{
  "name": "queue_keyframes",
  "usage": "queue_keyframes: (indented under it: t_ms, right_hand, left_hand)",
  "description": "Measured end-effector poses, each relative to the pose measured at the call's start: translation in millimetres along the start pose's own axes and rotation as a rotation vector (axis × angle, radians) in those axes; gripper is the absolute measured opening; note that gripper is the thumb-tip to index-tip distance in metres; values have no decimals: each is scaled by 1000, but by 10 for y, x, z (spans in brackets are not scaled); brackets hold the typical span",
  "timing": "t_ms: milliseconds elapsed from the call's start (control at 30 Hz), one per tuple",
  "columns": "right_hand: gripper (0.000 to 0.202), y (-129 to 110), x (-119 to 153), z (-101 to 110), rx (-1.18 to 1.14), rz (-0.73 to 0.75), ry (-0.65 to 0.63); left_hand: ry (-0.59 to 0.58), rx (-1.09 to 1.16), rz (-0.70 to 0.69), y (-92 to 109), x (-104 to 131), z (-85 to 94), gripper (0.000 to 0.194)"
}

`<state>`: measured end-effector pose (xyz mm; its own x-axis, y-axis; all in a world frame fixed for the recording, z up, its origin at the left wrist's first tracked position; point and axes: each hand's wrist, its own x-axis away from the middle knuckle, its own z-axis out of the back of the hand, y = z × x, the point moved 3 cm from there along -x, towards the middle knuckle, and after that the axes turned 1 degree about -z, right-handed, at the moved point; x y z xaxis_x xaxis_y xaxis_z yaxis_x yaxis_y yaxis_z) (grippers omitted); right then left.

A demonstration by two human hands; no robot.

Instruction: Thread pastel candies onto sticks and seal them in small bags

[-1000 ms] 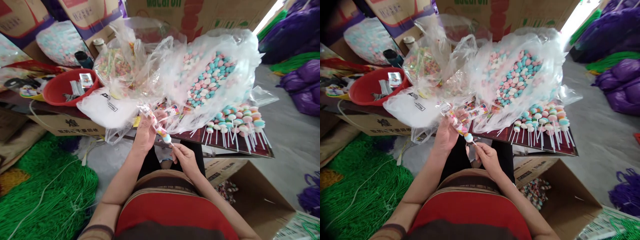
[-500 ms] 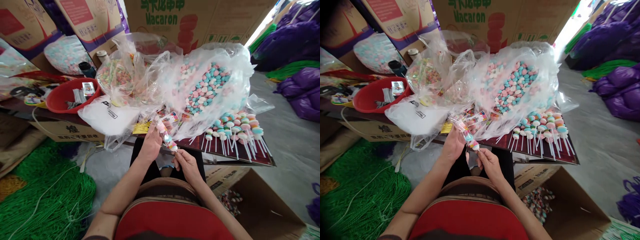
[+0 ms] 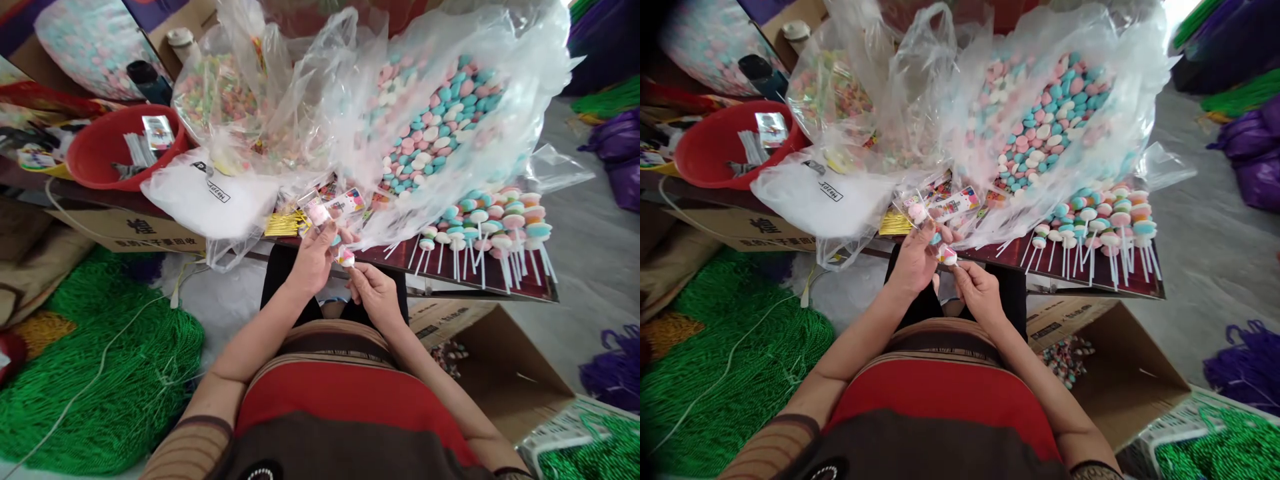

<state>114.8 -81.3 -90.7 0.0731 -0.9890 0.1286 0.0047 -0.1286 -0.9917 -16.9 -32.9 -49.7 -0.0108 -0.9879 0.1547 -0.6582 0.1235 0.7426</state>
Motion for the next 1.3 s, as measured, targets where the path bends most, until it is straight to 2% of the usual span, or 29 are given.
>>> queue_keyframes:
  t_ms: [167, 333, 433, 500, 567, 633, 733, 833, 933, 1000, 1100, 1200, 1300]
  right_hand:
    - [39, -17, -43, 33, 25, 21, 15]
    - [33, -119, -19, 54, 297, 204, 80]
    - [36, -184, 2, 37, 382, 179, -49]
    - [35, -209, 21, 43, 341, 120, -163]
    - [39, -221, 38, 61, 264, 80, -196]
    - [38, -210, 44, 58, 224, 64, -174]
    - [32, -161, 36, -19, 173, 46, -141]
    - [33, -115, 17, -94, 43, 0, -100]
    - [34, -123, -4, -80, -19, 2, -25]
    - [36, -145, -18, -48, 18, 31, 9]
    - [37, -159, -36, -26, 143, 69, 23]
    - [34, -161, -49, -14, 252, 108, 32]
    - [33, -220, -62, 35, 375, 174, -39]
  left_hand:
    - [-11, 47, 60, -105, 54, -34, 30]
    - [9, 35, 39, -60, 36, -38, 26]
    - [6, -12, 67, -55, 44, -62, 29]
    - [39, -24, 28, -13, 37, -57, 29]
    - [62, -32, -19, 30, 21, -49, 26]
    - [56, -51, -25, 23, 14, -48, 25]
    - [27, -75, 43, -90, 36, -39, 30]
    - [-28, -75, 107, -197, 77, -4, 40]
    - [-111, -83, 110, -209, 117, 33, 54]
    - [-148, -110, 139, -212, 150, 43, 58]
    - [-155, -168, 197, -245, 195, 28, 49]
    - [-149, -184, 184, -264, 203, -9, 42]
    - [-116, -147, 148, -253, 163, -14, 34]
